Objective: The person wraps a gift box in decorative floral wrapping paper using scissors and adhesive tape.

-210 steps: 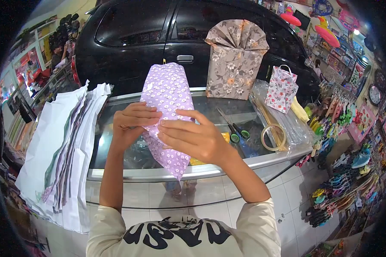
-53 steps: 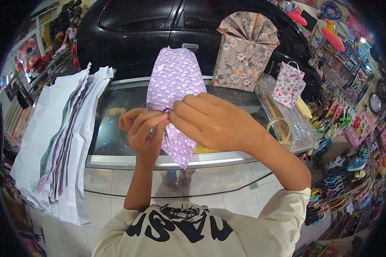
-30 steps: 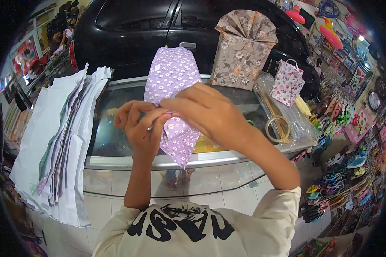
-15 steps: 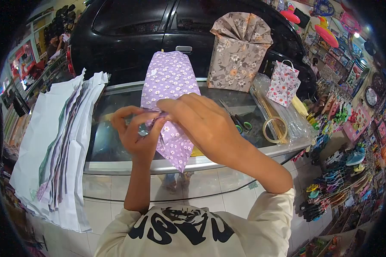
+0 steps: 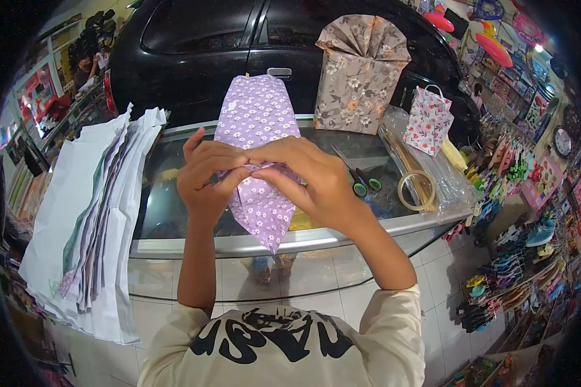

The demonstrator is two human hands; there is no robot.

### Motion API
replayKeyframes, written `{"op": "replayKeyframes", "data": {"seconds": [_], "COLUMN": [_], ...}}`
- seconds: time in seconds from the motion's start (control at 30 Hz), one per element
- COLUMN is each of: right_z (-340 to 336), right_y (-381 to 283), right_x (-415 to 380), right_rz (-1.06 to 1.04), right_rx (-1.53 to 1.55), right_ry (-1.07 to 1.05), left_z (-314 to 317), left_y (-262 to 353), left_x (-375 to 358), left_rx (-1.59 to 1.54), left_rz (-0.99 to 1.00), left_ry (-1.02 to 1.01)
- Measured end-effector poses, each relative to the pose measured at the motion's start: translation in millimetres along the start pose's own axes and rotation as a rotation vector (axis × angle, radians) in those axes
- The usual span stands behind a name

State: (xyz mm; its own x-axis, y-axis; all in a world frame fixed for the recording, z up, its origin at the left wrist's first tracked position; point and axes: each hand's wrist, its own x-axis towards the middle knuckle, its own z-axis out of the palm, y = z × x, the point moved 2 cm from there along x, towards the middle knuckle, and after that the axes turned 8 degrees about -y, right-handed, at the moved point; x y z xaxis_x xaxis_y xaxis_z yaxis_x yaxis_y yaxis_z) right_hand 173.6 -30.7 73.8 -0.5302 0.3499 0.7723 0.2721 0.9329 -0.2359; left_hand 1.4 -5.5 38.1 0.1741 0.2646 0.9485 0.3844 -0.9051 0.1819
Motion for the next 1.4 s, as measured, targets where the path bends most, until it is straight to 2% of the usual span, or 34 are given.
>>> {"op": "replayKeyframes", "data": {"seconds": [0.17, 0.37, 0.47, 0.53, 0.63, 0.73, 0.93, 1.23, 1.4], "right_z": [6.6, 22.9, 25.2, 23.3, 18.5, 20.6, 26.2, 22.9, 24.0], "right_y": [4.9, 7.8, 11.9, 10.9, 12.4, 16.5, 15.2, 14.1, 12.8], "right_x": [1.2, -2.9, -5.5, -5.2, -9.4, -13.0, -14.3, -16.4, -14.7], "right_rz": [-0.03, 0.06, 0.03, -0.073, -0.097, -0.064, -0.072, -0.082, -0.081], "right_rx": [0.033, 0.119, 0.155, 0.123, 0.114, 0.157, 0.205, 0.074, 0.049], "right_ry": [0.083, 0.205, 0.193, 0.231, 0.235, 0.233, 0.314, 0.283, 0.291], "left_z": [0.8, -0.1, -2.2, -4.5, -3.8, -3.4, 9.6, 19.8, 24.1], "left_y": [-2.3, 1.4, 0.9, 3.8, 8.7, 19.5, 29.9, 21.9, 28.1], "left_x": [2.9, 6.3, 6.5, 6.6, 2.8, -1.4, -7.8, -17.2, -18.1], "left_rx": [-0.052, -0.012, 0.02, 0.059, 0.056, 0.209, 0.348, 0.125, 0.159], "left_rz": [-0.011, -0.01, -0.008, -0.012, 0.048, 0.06, -0.029, -0.096, -0.135], "left_ry": [0.005, -0.003, -0.031, -0.059, 0.074, 0.091, 0.197, 0.145, 0.223]}}
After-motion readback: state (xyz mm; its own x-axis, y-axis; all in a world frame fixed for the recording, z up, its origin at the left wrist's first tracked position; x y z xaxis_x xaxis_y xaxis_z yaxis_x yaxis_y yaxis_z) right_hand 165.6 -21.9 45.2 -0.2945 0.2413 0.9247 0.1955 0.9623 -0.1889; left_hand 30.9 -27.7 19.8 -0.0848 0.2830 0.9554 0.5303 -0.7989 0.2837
